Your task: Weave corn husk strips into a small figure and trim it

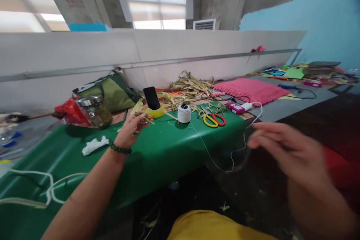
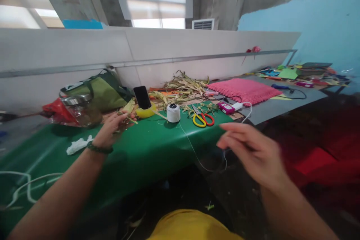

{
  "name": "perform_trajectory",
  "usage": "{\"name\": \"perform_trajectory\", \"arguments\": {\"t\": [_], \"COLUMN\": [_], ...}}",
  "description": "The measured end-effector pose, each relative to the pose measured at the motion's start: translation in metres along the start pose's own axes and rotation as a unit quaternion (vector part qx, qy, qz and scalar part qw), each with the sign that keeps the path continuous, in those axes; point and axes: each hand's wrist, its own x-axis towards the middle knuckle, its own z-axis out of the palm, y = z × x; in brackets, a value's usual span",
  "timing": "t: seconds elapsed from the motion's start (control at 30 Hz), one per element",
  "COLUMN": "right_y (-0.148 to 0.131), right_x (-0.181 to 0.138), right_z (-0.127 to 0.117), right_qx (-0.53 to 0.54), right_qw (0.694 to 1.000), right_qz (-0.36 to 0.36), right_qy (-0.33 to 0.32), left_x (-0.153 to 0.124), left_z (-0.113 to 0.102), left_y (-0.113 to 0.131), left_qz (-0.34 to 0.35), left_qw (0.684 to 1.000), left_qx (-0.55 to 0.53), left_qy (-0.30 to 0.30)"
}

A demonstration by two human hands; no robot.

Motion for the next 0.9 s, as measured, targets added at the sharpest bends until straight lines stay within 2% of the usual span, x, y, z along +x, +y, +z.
{"name": "perform_trajectory", "arguments": {"t": [0.13, 0.2, 0.27, 0.33, 0.43, 0.57, 0.63, 0.73, 0.8, 0.9], "right_y": [-0.016, -0.014, -0.011, -0.011, -0.013, -0.013, -0.012, -0.011, -0.011, -0.012], "right_x": [0.026, 0.034, 0.038, 0.039, 0.037, 0.028, 0.025, 0.024, 0.025, 0.026], "right_z": [0.054, 0.082, 0.102, 0.115, 0.128, 0.137, 0.136, 0.129, 0.124, 0.123], "right_qx": [0.13, 0.182, 0.204, 0.198, 0.166, 0.134, 0.135, 0.134, 0.11, 0.078], "right_qw": [0.983, 0.969, 0.959, 0.955, 0.954, 0.949, 0.944, 0.933, 0.932, 0.931], "right_qz": [0.024, 0.026, 0.006, -0.028, -0.075, -0.077, -0.072, -0.096, -0.113, -0.128], "right_qy": [-0.125, -0.165, -0.198, -0.217, -0.237, -0.275, -0.293, -0.32, -0.327, -0.333], "left_x": [-0.077, -0.108, -0.127, -0.134, -0.133, -0.127, -0.125, -0.126, -0.129, -0.135], "left_z": [0.017, 0.023, 0.03, 0.038, 0.053, 0.066, 0.067, 0.064, 0.063, 0.065], "left_y": [0.016, 0.015, 0.008, -0.002, -0.014, -0.027, -0.032, -0.036, -0.036, -0.034], "left_qz": [0.027, 0.009, -0.004, -0.025, -0.072, -0.086, -0.087, -0.101, -0.099, -0.055], "left_qw": [0.996, 0.995, 0.994, 0.994, 0.988, 0.981, 0.979, 0.98, 0.985, 0.996], "left_qx": [-0.057, -0.084, -0.104, -0.104, -0.109, -0.121, -0.145, -0.157, -0.13, -0.045], "left_qy": [-0.055, -0.047, -0.033, -0.036, -0.084, -0.126, -0.115, -0.067, -0.046, -0.05]}}
